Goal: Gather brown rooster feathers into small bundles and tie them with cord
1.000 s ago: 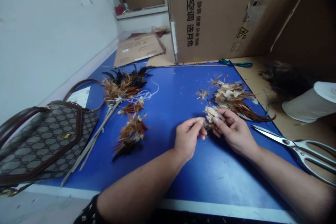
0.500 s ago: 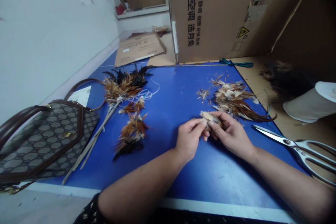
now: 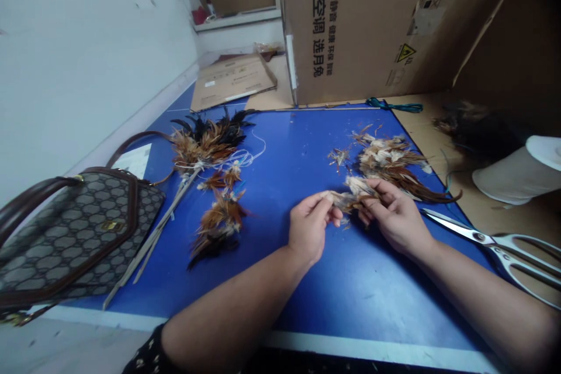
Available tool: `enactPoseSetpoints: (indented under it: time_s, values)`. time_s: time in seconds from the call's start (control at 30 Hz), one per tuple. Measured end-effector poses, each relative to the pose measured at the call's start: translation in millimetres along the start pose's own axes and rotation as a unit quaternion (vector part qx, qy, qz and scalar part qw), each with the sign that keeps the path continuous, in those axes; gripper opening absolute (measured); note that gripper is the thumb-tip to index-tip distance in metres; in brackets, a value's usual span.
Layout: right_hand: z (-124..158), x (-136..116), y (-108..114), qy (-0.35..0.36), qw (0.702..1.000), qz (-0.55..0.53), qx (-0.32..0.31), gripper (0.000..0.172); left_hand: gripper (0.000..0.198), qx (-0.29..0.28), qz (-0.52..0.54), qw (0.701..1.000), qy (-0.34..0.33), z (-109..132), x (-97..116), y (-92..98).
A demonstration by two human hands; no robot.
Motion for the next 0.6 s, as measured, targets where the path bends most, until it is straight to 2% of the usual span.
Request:
enactPoseSetpoints:
  time_s: [0.1,0.17,0.3,0.4,0.47,0.53,0.6]
  values:
    - [-3.1,0.3,7.0,0.031,0.996,0.078,0.011,0.038,0.027,0.003,0.008,1.000,-0.004,0.8,3.5,-0.9]
    - [-7.3,-3.9,14.9,0.087,0.982,0.163,0.029,0.035,0.029,0.007,0.012,1.000,-0.008,0.4,4.9,-0.6]
    - [-12.2,-24.3,21.8,0.251,0.911,0.327,0.025,0.022,0.030,-0.007,-0.008,1.000,-0.005,0.3,2.1,-0.9]
    - [-7.0,-42.4,16.4,0.354,0.847,0.395,-0.020,0.028,0.031,-0.027,-0.049,0.998,-0.012,2.1,-1.7,-1.0]
    - [-0.1,-55.0,12.7,0.401,0.821,0.405,-0.035,0.032,0.031,-0.042,-0.075,0.996,-0.022,3.9,-3.8,-1.2]
    - [6.7,-64.6,9.6,0.421,0.819,0.387,-0.044,0.033,0.031,-0.060,-0.089,0.994,-0.030,5.9,-5.2,-2.2]
    - [11.6,-67.0,5.8,0.406,0.840,0.354,-0.063,0.033,0.031,-0.075,-0.096,0.992,-0.035,7.6,-5.7,-3.4]
Point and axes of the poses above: each hand's wrist, its own z-axis away from the middle knuckle, its own y-axis out of the back of the hand, x = y × z, the point moved 7 cm from there along -z, towards the middle knuckle, and after that the axes turned 14 degrees about x, right-handed, at the moved point
